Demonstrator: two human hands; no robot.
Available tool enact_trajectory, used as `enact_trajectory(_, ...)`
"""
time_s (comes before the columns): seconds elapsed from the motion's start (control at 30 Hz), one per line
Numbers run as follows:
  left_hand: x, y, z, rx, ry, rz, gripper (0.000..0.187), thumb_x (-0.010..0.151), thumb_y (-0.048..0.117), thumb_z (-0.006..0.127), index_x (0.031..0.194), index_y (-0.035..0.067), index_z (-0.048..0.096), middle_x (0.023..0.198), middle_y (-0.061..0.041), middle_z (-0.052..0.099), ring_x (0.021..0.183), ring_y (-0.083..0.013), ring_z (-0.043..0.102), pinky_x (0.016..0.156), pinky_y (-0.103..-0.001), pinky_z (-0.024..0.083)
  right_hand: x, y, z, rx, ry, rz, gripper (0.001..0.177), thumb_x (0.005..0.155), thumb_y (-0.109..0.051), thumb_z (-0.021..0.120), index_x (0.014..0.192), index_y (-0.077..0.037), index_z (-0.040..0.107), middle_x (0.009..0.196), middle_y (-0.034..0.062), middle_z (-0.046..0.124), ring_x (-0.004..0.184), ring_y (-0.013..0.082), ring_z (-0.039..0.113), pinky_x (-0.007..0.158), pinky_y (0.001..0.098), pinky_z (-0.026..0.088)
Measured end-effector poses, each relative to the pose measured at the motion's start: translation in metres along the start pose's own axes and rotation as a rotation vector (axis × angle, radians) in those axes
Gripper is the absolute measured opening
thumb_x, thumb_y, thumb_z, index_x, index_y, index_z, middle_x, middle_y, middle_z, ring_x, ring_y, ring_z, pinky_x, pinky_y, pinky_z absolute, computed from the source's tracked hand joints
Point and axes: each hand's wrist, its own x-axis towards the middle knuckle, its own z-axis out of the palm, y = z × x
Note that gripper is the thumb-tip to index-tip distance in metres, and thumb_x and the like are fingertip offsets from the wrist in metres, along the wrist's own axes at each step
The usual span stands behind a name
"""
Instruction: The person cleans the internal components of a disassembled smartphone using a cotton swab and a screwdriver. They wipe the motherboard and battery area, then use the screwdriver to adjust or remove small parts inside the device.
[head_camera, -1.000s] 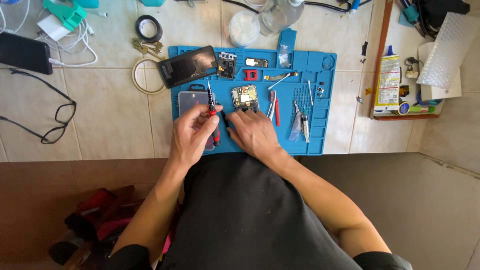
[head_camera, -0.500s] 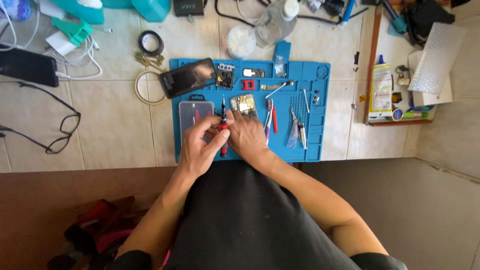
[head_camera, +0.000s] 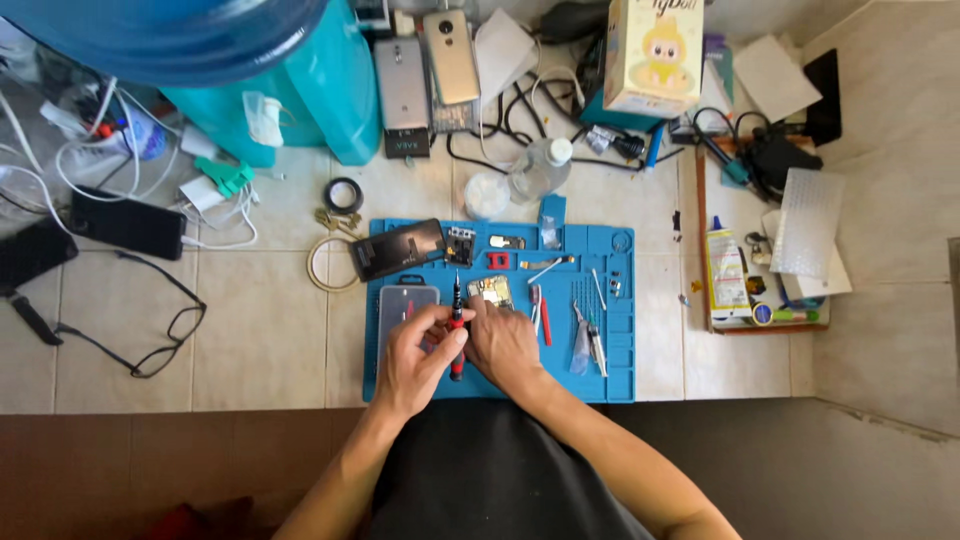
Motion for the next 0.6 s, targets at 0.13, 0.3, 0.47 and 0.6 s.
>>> enact_trajectory(0.13, -0.001, -0.007, -0.003, -0.008, -0.007, 0.001, 0.035, 0.106, 0.038, 0.085, 0.127, 0.011, 0.091, 0.094, -0.015, 0.079, 0.082, -0.0255, 0.079, 0.082, -0.039, 0.066, 0.002, -0.004, -0.002, -0.008, -0.013, 0.004, 0.036, 0.095, -0.043, 0.065, 0.120, -0.018, 0.057, 0.089, 0.0011, 0.073, 0.078, 0.0325, 0.081, 0.069, 0.0508, 0.061)
enact_trajectory(0.3, -0.001, -0.003, -0.007, -0.004, -0.016, -0.007, 0.036, 0.106, 0.037, 0.083, 0.128, 0.009, 0.090, 0.095, -0.016, 0.079, 0.083, -0.0261, 0.078, 0.082, -0.041, 0.066, 0.006, -0.004, -0.010, 0.007, 0.005, 0.025, 0.046, 0.098, -0.054, 0.064, 0.129, -0.021, 0.057, 0.087, 0.0005, 0.074, 0.078, 0.0320, 0.081, 0.070, 0.0516, 0.060)
enact_trajectory(0.47, 0.000, -0.009, -0.006, -0.010, -0.012, 0.005, 0.034, 0.106, 0.035, 0.083, 0.128, 0.009, 0.090, 0.094, -0.016, 0.078, 0.081, -0.0252, 0.077, 0.080, -0.040, 0.065, 0.004, 0.002, 0.008, 0.006, 0.019, -0.001, 0.034, 0.100, -0.052, 0.065, 0.114, -0.022, 0.059, 0.082, -0.0008, 0.073, 0.077, 0.0309, 0.081, 0.069, 0.0493, 0.061)
enact_trajectory(0.6, -0.001, -0.011, -0.004, -0.025, -0.014, 0.011, 0.036, 0.107, 0.035, 0.082, 0.130, 0.009, 0.090, 0.095, -0.016, 0.078, 0.082, -0.0247, 0.076, 0.080, -0.041, 0.065, 0.002, 0.003, 0.021, 0.025, -0.006, -0.010, 0.026, 0.099, -0.047, 0.066, 0.106, -0.023, 0.063, 0.076, -0.0012, 0.075, 0.077, 0.0312, 0.082, 0.070, 0.0492, 0.061)
